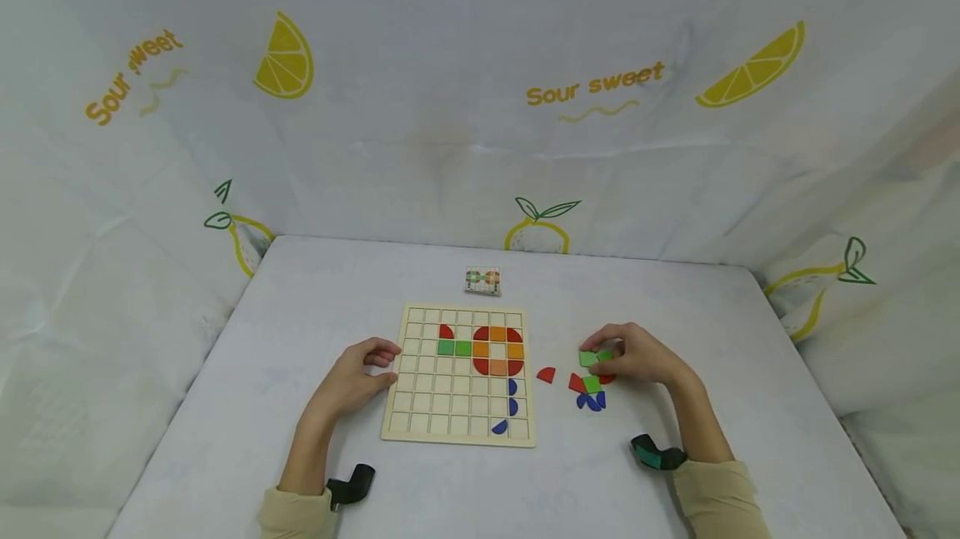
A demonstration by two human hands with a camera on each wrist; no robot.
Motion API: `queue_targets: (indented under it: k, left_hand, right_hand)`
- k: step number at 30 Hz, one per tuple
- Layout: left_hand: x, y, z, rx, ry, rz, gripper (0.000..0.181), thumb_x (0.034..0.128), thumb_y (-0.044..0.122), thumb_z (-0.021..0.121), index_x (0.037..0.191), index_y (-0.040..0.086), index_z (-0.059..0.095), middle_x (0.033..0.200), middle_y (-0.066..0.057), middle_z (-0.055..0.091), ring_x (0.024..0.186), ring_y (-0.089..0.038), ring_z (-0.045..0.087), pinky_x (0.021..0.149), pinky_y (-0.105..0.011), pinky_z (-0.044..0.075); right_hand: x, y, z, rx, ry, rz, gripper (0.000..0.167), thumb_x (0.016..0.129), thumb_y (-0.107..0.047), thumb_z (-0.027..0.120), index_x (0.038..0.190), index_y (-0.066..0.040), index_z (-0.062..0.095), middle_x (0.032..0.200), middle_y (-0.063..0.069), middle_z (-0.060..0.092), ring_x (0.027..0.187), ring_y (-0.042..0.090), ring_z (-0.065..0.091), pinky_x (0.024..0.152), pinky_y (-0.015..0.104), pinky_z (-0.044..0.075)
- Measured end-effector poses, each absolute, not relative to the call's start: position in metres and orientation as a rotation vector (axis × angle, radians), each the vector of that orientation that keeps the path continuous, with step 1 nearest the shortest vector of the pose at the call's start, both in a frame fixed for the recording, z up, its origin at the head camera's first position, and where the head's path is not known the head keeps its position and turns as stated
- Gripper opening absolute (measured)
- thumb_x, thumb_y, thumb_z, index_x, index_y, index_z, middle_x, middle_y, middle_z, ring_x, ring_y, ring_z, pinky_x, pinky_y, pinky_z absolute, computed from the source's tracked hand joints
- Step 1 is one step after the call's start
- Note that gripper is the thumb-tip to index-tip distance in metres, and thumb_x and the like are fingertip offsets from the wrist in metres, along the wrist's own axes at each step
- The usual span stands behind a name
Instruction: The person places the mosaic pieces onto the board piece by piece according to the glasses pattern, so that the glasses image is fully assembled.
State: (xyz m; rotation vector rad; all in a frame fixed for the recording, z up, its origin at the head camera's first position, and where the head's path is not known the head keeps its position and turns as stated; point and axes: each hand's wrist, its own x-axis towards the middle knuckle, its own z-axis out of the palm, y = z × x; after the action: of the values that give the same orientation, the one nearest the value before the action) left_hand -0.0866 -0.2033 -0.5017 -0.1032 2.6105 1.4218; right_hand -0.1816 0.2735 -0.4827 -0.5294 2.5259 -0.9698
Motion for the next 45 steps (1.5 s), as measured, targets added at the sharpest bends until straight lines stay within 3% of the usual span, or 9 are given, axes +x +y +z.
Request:
queue_targets:
  k: [9,22,45]
  left_hand:
    - [-0.086,-0.204,-0.498,-0.098,2.593,1.434,0.035,0.0930,0.001,0.079,0.127,0.004,0.071,0.119,-0.012,0.072,0.111,-0.023,0.066,0.093,-0.030,0.052]
    - [-0.084,-0.204,-0.498,-0.110,2.594,1.426,0.035,0.0925,0.001,0.079,0.127,0.004,0.071,0.119,-0.012,0.072,0.111,-0.023,0.066,0.096,-0.038,0.052]
    - [-0.085,-0.204,-0.499,-0.097,2.593,1.441,0.034,0.0923,-0.001,0.077,0.126,0.003,0.071,0.117,-0.013,0.072,0.111,-0.024,0.066,0.098,-0.039,0.052]
  right_hand:
    - [-0.180,0.270,-0.480,-0.492,2.542,-0.985,0.029,0.089,-0.020,0.090,0.114,-0.009,0.081,0.097,0.005,0.071,0.066,0.012,0.051,0.059,0.023,0.042]
    - [-0.179,0.248,-0.473,-0.495,2.579,-1.053,0.030,0.092,-0.024,0.086,0.120,-0.013,0.080,0.116,0.011,0.075,0.066,0.015,0.056,0.057,0.024,0.049]
    - [-0.199,0.126,-0.460,-0.946,2.484,-1.102,0.028,0.094,-0.025,0.086,0.118,-0.011,0.080,0.111,0.007,0.077,0.068,0.010,0.055,0.063,0.022,0.047]
